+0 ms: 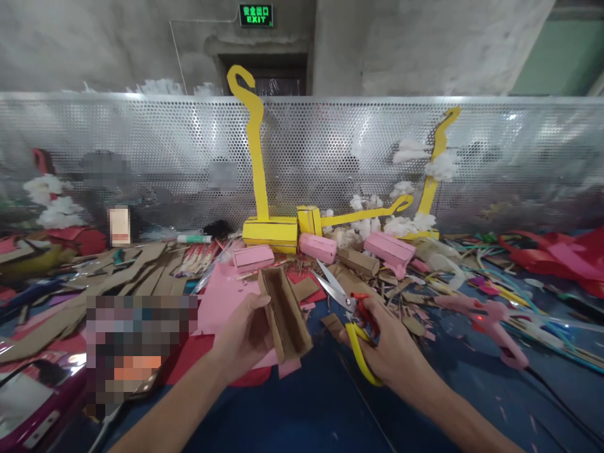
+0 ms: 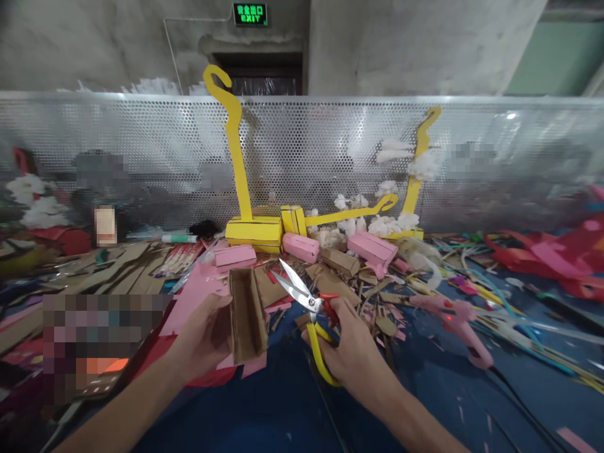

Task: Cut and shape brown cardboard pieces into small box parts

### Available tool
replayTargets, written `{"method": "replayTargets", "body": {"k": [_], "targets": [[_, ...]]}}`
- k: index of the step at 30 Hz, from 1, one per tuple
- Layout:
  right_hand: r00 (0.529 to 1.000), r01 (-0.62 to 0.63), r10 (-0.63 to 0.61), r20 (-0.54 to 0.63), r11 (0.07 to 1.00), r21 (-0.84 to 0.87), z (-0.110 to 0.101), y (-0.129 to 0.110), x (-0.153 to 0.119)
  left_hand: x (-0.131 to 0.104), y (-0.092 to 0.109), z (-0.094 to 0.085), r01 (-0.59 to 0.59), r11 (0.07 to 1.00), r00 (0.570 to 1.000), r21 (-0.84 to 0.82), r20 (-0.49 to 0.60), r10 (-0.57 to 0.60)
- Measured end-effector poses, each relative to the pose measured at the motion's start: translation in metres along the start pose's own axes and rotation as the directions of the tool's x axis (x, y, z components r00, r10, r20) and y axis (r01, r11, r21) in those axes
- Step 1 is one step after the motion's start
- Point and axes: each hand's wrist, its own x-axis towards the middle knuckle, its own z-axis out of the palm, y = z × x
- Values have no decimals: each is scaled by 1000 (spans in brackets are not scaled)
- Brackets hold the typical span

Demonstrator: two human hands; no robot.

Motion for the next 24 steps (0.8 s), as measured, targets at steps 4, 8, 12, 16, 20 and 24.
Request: {"method": "replayTargets", "body": {"k": [4, 8, 12, 16, 20, 24], "targets": [[1000, -6, 6, 18, 1000, 23, 1, -1, 0, -2, 3, -2, 28, 993, 999, -112, 25, -25], [999, -24, 23, 33, 1000, 19, 2, -2, 0, -3, 5, -5, -10, 988, 999, -157, 50, 18], [999, -26, 25, 48, 1000, 17, 3, -1, -1, -2, 8, -4, -24, 987, 996, -157, 76, 36], [999, -14, 13, 48, 1000, 17, 3, -2, -1, -1, 9, -1, -10, 980, 993, -197, 112, 32], [999, -15, 14, 53, 1000, 13, 2, -3, -1, -1, 8, -2, -9, 978, 989, -209, 141, 39], [998, -15, 16, 62, 1000, -17, 1, -4, -1, -1, 7, -4, 11, 966, 977, -258, 209, 45]]}}
